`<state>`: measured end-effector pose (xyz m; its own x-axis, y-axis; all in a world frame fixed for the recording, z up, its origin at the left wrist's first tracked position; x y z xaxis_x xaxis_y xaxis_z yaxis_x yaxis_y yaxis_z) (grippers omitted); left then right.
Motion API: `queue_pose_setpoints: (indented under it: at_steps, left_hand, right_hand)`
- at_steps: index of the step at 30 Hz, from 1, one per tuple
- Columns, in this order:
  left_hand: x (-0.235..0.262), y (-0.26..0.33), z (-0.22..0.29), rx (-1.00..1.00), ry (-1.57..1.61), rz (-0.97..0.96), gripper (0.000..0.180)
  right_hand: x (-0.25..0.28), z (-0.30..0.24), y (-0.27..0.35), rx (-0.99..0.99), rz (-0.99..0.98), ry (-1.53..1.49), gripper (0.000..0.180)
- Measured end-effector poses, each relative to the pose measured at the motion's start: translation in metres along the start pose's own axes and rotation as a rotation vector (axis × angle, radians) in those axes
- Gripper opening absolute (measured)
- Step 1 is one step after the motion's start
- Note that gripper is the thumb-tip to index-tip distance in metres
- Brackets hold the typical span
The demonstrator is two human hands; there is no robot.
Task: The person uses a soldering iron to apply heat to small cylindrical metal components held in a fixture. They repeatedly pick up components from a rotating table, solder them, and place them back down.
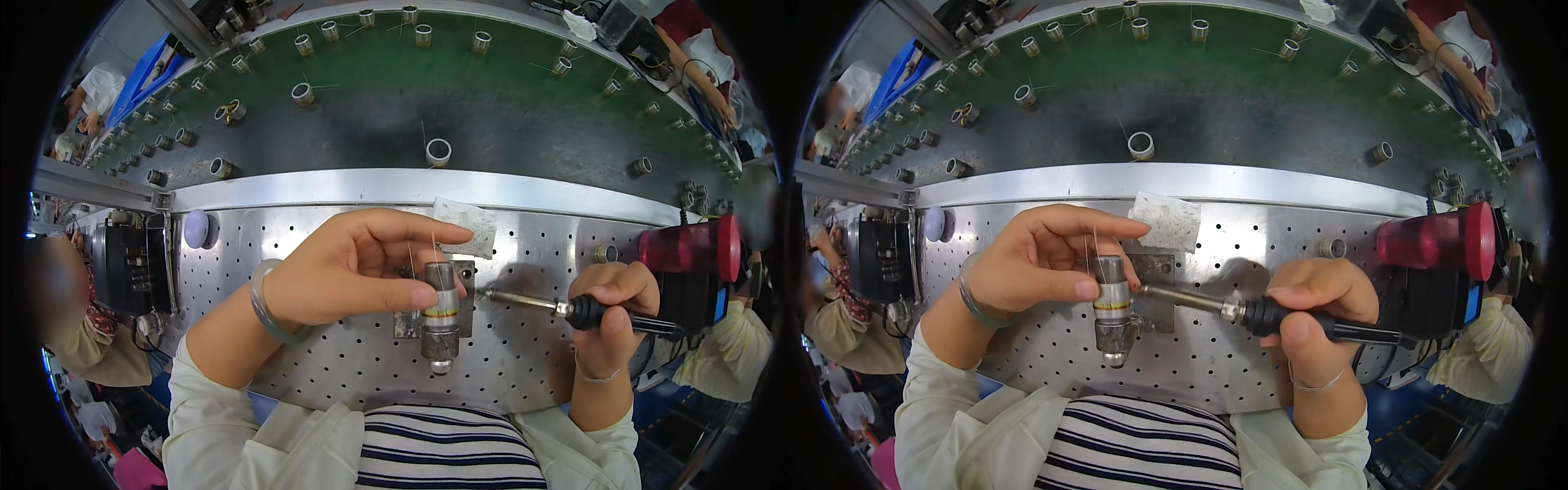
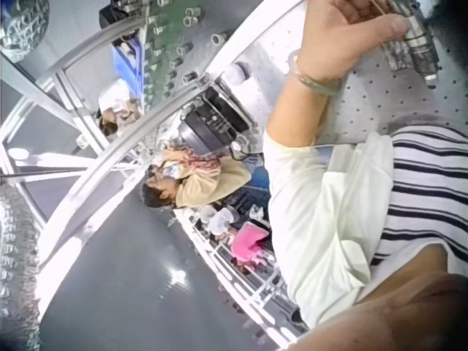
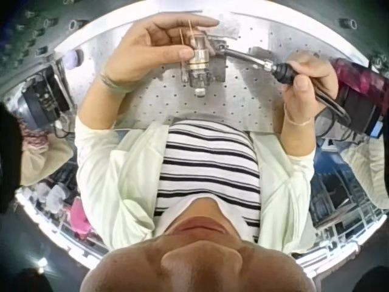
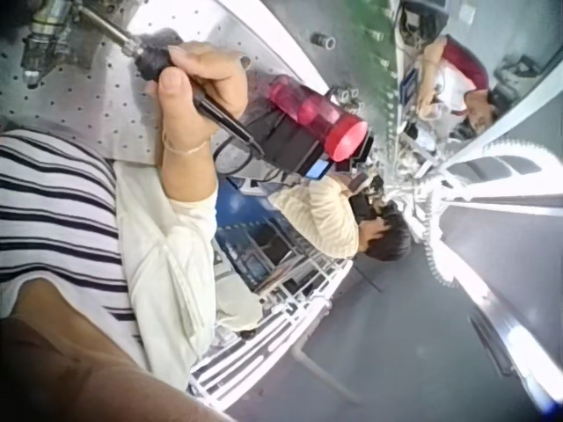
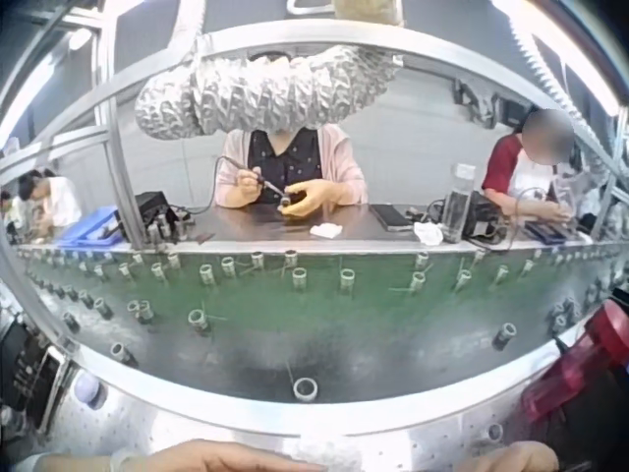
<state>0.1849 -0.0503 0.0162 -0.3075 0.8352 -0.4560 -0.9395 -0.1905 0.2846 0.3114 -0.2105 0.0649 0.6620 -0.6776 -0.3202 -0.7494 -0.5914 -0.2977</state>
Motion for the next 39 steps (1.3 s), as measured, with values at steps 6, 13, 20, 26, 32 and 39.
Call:
queue_pose_setpoints:
  at_steps: [6, 13, 20, 26, 32, 39]
  left_hand:
    - [0.002, -0.004, -0.007, 0.055, 0.002, -0.045, 0.053]
    - [0.001, -0.005, 0.006, -0.129, -0.005, -0.025, 0.032]
    - [0.000, -0.005, 0.007, -0.182, -0.021, -0.059, 0.019]
    - [-0.004, -0.004, 0.007, -0.219, 0.013, -0.089, 0.018]
    - [-0.004, -0.005, 0.006, -0.214, 0.005, -0.101, 0.019]
    - [-0.005, -0.006, 0.006, -0.199, 0.012, -0.127, 0.019]
  right_hand:
    - [-0.011, 0.002, 0.005, -0.052, -0.164, -0.091, 0.024]
    - [-0.018, 0.000, 0.003, 0.047, -0.257, 0.012, 0.025]
    - [-0.017, -0.001, 0.003, 0.059, -0.266, 0.054, 0.025]
    - [-0.016, -0.002, 0.003, 0.066, -0.248, 0.026, 0.027]
    - [-0.016, -0.001, 0.003, 0.073, -0.283, 0.043, 0.027]
    - [-0.017, -0.002, 0.003, 0.084, -0.307, 0.047, 0.028]
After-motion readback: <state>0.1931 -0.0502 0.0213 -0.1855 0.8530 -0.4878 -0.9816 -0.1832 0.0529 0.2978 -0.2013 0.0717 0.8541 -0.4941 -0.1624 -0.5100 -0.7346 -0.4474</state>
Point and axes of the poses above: each hand's wrist, its own y-axis away from the middle knuckle, its own x-axis out of the back of the hand, z = x × y, the point moved 9 cm from there along -y, towards the middle knuckle, and after that the axes turned 10 degrees about z, right-handed, at the moved point
